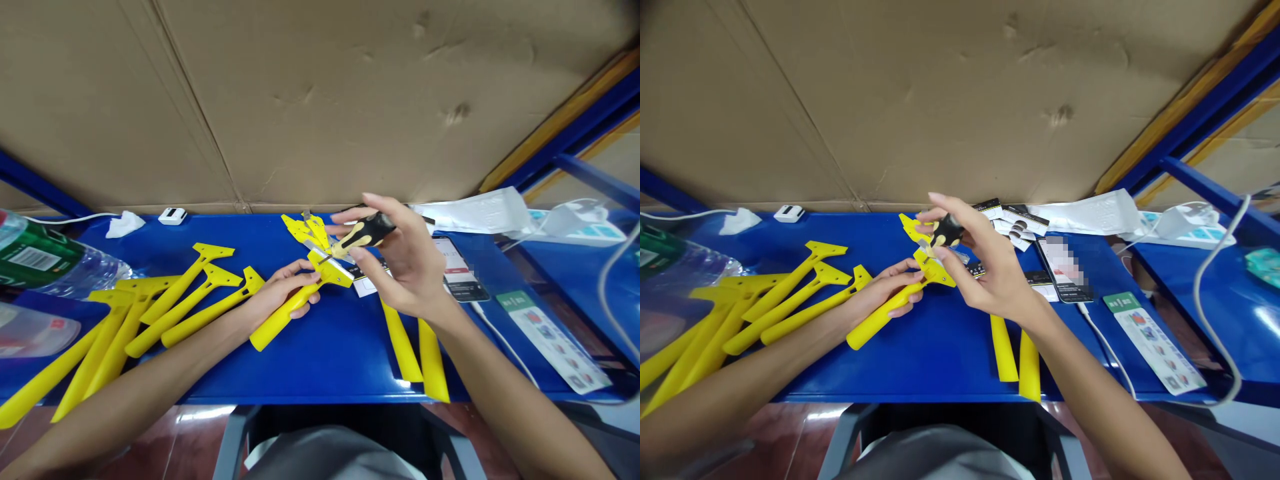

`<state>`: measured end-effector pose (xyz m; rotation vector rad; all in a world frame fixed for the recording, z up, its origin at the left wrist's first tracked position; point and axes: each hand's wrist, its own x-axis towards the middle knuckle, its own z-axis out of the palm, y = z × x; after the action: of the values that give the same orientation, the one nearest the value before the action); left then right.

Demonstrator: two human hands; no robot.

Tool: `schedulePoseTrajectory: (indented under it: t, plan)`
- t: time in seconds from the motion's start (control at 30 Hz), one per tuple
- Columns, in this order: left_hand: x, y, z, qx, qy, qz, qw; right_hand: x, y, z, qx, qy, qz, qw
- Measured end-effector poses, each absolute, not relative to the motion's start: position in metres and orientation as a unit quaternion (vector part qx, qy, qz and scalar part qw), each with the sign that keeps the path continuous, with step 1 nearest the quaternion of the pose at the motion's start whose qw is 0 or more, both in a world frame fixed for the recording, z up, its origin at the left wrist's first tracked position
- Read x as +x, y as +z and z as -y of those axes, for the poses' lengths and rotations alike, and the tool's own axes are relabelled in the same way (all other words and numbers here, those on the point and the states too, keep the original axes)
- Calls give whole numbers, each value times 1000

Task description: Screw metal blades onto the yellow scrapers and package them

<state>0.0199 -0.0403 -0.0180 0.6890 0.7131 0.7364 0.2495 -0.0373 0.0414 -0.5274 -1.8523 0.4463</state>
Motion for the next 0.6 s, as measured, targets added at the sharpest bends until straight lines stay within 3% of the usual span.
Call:
schedulePoseTrajectory:
  t: [0.17, 0.47, 0.6]
  plan:
    - [21, -14, 41, 321, 338, -342, 816, 251, 35, 32, -212, 129, 793, 556]
    - [22, -15, 40, 320, 356, -340, 810, 247, 33, 35, -230, 208, 782, 541]
    - [20, -18, 40, 325, 348, -340, 811, 249, 29, 30, -215, 151, 787, 559]
